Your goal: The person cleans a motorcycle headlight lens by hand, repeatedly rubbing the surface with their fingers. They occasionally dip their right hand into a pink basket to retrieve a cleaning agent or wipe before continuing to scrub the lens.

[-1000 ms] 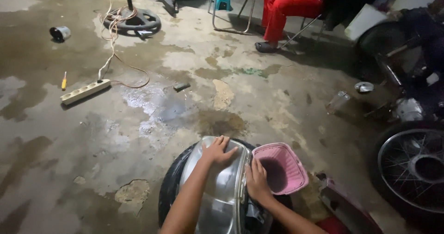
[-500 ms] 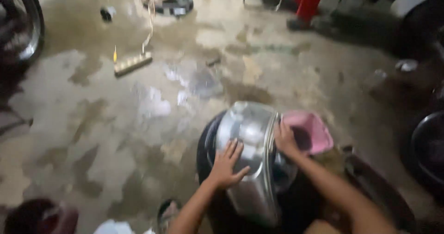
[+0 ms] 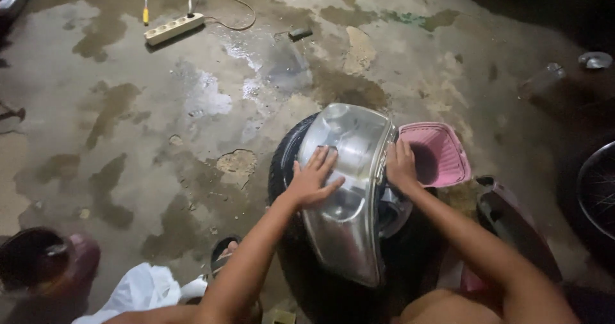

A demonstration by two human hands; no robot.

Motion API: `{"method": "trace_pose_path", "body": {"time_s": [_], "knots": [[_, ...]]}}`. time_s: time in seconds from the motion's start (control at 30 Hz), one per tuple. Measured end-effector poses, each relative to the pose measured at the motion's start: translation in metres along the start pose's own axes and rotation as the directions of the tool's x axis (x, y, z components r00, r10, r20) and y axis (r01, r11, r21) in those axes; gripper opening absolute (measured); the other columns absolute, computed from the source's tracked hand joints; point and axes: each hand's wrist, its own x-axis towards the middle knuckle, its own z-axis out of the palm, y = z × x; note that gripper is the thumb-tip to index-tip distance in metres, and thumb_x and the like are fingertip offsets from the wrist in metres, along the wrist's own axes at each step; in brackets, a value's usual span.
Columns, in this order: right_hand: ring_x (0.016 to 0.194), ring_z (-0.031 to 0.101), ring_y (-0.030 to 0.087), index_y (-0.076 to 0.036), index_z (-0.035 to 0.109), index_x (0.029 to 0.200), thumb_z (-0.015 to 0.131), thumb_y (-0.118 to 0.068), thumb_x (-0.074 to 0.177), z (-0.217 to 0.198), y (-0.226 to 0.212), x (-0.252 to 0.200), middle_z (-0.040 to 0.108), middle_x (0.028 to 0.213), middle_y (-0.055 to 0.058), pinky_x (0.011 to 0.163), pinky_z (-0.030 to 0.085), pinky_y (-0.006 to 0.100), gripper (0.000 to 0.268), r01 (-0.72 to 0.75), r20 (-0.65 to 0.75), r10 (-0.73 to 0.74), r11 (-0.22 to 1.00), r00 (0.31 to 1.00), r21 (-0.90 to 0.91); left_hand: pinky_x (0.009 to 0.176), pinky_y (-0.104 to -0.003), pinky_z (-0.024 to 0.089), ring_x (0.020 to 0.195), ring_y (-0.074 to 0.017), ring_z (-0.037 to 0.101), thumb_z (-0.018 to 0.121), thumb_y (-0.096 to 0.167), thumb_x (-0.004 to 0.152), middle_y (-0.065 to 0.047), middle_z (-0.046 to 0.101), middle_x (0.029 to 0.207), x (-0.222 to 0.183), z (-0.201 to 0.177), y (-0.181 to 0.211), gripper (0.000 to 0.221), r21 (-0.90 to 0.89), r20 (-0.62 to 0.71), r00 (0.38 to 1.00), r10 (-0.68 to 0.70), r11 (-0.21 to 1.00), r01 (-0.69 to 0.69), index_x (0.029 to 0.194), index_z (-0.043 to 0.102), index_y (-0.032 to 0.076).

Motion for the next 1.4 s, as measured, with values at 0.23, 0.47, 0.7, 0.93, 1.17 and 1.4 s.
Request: {"method": "trace_pose_path", "body": {"time_s": [0.23, 0.47, 0.7, 0.93, 1.17, 1.4], "knots": [[0.153, 0.025, 0.045, 0.009, 0.039, 0.153, 0.029, -0.039, 0.114, -0.12, -0.063, 0.063, 0.034, 0.159, 0.036, 0.126, 0.013, 0.05, 0.062, -0.761, 0.59, 0.512, 0.57, 0.624, 0.31, 0.116, -0.081, 0.009, 0.16, -0.0245, 0.016, 0.031, 0.08, 0.095, -0.003, 0.021, 0.173, 0.121, -0.013, -0.019, 0.084, 0.026, 0.024, 0.998, -0.065, 0.998, 0.065, 0.164, 0.025, 0.034], [0.156, 0.018, 0.042, 0.01, 0.031, 0.156, 0.029, -0.036, 0.113, -0.123, -0.064, 0.062, 0.026, 0.164, 0.033, 0.128, 0.005, 0.047, 0.063, -0.783, 0.622, 0.498, 0.518, 0.604, 0.345, 0.121, -0.078, 0.006, 0.161, -0.0213, 0.015, 0.016, 0.084, 0.091, 0.0, 0.019, 0.174, 0.229, -0.031, -0.006, 0.093, 0.107, 0.218, 0.955, -0.199, 0.978, 0.179, 0.165, 0.025, 0.029], [0.154, 0.021, 0.044, 0.0, 0.032, 0.156, 0.033, -0.038, 0.103, -0.12, -0.065, 0.067, 0.028, 0.164, 0.026, 0.124, 0.018, 0.051, 0.065, -0.82, 0.613, 0.554, 0.47, 0.563, 0.327, 0.115, -0.083, 0.006, 0.156, -0.026, 0.023, 0.035, 0.084, 0.078, -0.003, 0.023, 0.17, 0.264, 0.022, -0.045, 0.101, 0.063, 0.018, 0.992, -0.122, 0.991, 0.121, 0.159, 0.035, 0.023], [0.151, 0.03, 0.045, 0.011, 0.039, 0.148, 0.036, -0.035, 0.104, -0.083, -0.045, 0.047, 0.036, 0.159, 0.032, 0.123, 0.022, 0.048, 0.065, -0.712, 0.492, 0.518, 0.569, 0.699, 0.412, 0.12, -0.075, 0.004, 0.158, -0.0237, 0.016, 0.037, 0.077, 0.082, -0.003, 0.02, 0.171, 0.17, -0.007, -0.022, 0.096, 0.027, 0.03, 0.993, -0.116, 0.993, 0.116, 0.161, 0.03, 0.022], [0.136, 0.034, 0.053, -0.008, 0.047, 0.14, 0.037, -0.041, 0.099, -0.03, -0.017, 0.054, 0.038, 0.151, 0.024, 0.113, 0.03, 0.062, 0.053, -0.72, 0.69, 0.498, 0.693, 0.524, 0.047, 0.117, -0.076, -0.003, 0.16, -0.0248, -0.007, 0.038, 0.069, 0.091, -0.004, -0.003, 0.175, 0.022, -0.008, -0.015, 0.092, -0.025, 0.022, 0.999, 0.025, 0.999, -0.025, 0.165, 0.015, 0.02], [0.111, 0.055, 0.05, -0.011, 0.049, 0.139, 0.048, -0.032, 0.093, -0.021, -0.046, 0.038, 0.051, 0.145, 0.025, 0.101, 0.044, 0.058, 0.05, -0.453, 0.288, 0.484, 0.875, 0.827, -0.171, 0.113, -0.078, -0.002, 0.159, -0.036, -0.004, 0.056, 0.057, 0.096, -0.013, 0.0, 0.173, -0.064, 0.019, -0.005, 0.089, -0.144, -0.089, 0.991, 0.099, 0.983, -0.111, 0.164, 0.017, 0.016]]}}
